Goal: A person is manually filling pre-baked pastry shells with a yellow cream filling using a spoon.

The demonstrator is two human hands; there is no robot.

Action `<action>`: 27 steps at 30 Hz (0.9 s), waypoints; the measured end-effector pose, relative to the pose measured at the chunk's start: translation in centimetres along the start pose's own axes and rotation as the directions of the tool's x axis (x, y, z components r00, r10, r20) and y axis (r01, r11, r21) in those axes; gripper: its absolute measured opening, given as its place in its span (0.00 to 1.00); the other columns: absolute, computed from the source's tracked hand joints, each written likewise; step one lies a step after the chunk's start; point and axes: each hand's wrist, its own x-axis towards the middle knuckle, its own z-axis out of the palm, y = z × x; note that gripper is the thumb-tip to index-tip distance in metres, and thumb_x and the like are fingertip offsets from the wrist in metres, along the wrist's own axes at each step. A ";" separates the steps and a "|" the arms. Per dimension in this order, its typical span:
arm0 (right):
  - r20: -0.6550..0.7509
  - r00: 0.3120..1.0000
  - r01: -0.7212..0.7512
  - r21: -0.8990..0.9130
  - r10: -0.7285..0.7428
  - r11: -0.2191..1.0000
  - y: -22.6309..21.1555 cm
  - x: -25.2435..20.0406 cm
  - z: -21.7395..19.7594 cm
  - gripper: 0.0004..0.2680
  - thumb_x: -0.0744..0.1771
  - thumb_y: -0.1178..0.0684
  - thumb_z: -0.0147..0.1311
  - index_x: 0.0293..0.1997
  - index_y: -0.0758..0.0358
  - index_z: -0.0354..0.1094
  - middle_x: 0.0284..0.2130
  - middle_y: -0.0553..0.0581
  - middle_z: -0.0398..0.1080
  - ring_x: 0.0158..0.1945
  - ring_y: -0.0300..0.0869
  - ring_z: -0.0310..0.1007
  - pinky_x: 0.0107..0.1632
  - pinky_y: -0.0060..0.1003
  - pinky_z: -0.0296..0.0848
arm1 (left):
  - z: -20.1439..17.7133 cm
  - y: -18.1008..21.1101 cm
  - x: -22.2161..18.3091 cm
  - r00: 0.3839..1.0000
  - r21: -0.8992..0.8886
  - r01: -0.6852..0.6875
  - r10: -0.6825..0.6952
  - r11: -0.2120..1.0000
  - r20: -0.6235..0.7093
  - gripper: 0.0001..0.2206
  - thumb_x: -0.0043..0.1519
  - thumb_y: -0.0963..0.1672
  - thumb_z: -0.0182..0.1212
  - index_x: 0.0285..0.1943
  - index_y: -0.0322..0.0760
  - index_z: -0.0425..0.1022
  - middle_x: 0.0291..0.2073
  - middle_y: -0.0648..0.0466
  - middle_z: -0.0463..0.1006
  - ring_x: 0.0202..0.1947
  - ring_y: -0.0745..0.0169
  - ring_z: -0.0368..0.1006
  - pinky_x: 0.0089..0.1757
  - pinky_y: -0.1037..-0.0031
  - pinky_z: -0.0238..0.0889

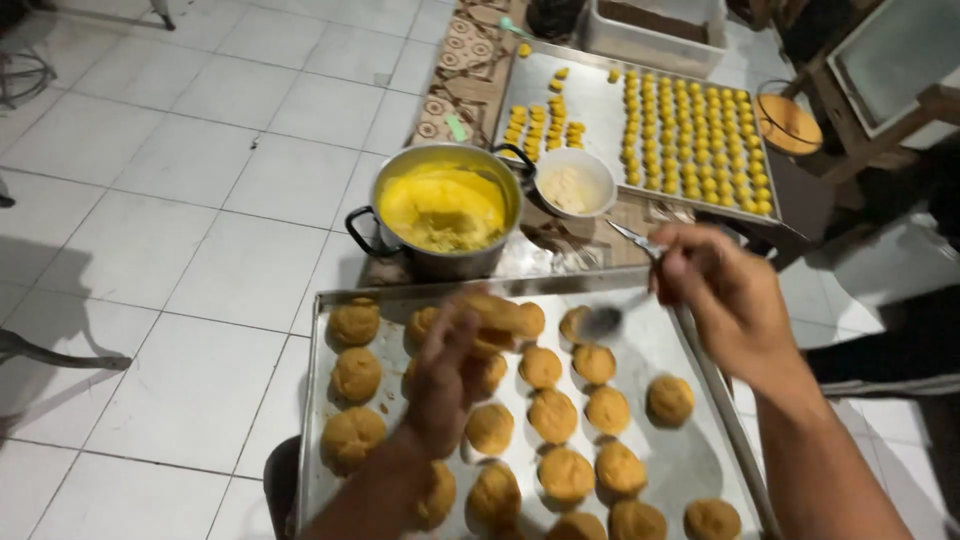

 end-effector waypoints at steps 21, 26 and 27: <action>-0.123 0.986 -0.052 0.400 0.110 0.915 19.2 16.3 17.8 0.06 0.73 0.64 0.39 0.50 0.77 0.61 0.40 0.73 0.75 0.38 0.51 0.80 0.45 0.44 0.83 | -14.8 7.6 19.0 0.660 0.695 -0.437 0.729 0.571 -0.183 0.26 0.65 0.54 0.57 0.64 0.32 0.62 0.46 0.40 0.67 0.41 0.50 0.72 0.39 0.65 0.77; -0.167 0.985 0.027 0.362 0.037 0.932 21.2 16.1 18.0 0.04 0.73 0.64 0.38 0.49 0.75 0.59 0.38 0.73 0.75 0.35 0.50 0.80 0.41 0.41 0.82 | -14.0 6.5 18.3 0.573 0.827 -0.476 0.819 0.300 0.034 0.29 0.56 0.51 0.64 0.61 0.30 0.66 0.42 0.44 0.72 0.43 0.54 0.71 0.47 0.64 0.69; -0.166 0.985 0.026 0.362 0.037 0.932 21.2 16.0 18.0 0.04 0.73 0.64 0.38 0.49 0.75 0.59 0.38 0.73 0.75 0.35 0.50 0.80 0.41 0.41 0.82 | -13.4 6.7 18.0 0.574 0.826 -0.476 0.818 0.301 0.033 0.29 0.56 0.51 0.64 0.61 0.30 0.66 0.42 0.44 0.72 0.43 0.54 0.71 0.47 0.64 0.69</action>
